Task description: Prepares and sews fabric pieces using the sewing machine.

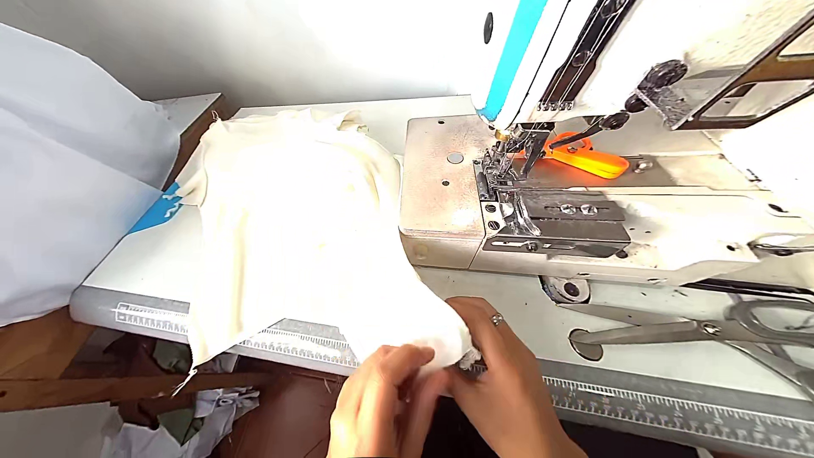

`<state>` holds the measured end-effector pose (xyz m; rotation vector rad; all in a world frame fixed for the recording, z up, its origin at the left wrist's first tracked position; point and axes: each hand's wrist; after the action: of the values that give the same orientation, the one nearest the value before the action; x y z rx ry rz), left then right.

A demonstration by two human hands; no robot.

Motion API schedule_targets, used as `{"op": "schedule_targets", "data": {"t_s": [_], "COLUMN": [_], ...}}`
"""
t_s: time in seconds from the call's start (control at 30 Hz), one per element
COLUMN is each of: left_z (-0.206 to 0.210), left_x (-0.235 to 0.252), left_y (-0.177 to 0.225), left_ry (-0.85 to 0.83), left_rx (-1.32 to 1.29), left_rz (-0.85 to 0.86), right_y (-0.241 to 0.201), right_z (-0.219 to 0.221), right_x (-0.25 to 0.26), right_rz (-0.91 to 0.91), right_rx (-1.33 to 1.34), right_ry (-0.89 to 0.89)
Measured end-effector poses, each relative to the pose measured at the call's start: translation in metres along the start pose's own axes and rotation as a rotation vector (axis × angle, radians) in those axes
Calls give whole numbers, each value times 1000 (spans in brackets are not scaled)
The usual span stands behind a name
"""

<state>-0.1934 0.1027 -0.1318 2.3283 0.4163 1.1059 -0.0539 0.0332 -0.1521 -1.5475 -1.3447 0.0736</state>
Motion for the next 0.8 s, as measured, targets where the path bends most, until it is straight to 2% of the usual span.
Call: {"op": "schedule_targets", "data": {"t_s": [0.1,0.17,0.23,0.3,0.4,0.43,0.47,0.57,0.63,0.7,0.8], "left_z": [-16,-28,-31,-22,-6,-7,-10,-26,-35,-41,-48], "left_x": [-8,-15,-17,-11,-5,-6,-7,-12,-12,-8,1], "left_y": [-4,-12,-21,-25,-14,-12,-12,-17,-17,-18,-19], "left_ry": [-55,49,217,372,514,484,405,72,-66,-129,-121], "left_rx": [172,165,50,-169,-793,-883,-853,-433,-345,-383,-637], "left_rz": [-20,-75,-66,-37,-176,-200,-192,-73,-56,-89,-159], "right_y": [3,-2,-6,-5,4,7,10,0,-7,-2,9], "right_z": [-9,-17,-13,-5,-3,-6,-10,-22,-25,-26,-33], "right_x": [4,1,-8,-16,-23,-23,-22,-11,-5,-3,-2], "right_rz": [-28,-40,-53,-56,-36,-15,24,284,433,383,218], "right_rx": [18,45,51,16,-38,1,99,757,1152,1205,903], "right_ry": [116,126,93,68,85,105,126,177,177,86,-42]}}
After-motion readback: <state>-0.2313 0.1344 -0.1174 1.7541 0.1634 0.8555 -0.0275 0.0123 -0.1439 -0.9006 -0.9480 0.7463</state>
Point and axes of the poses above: each hand's wrist, its own x-axis towards the middle knuckle, its own z-axis out of the palm, y = z × x, and after that the axes turned 8 degrees about -y, right-handed
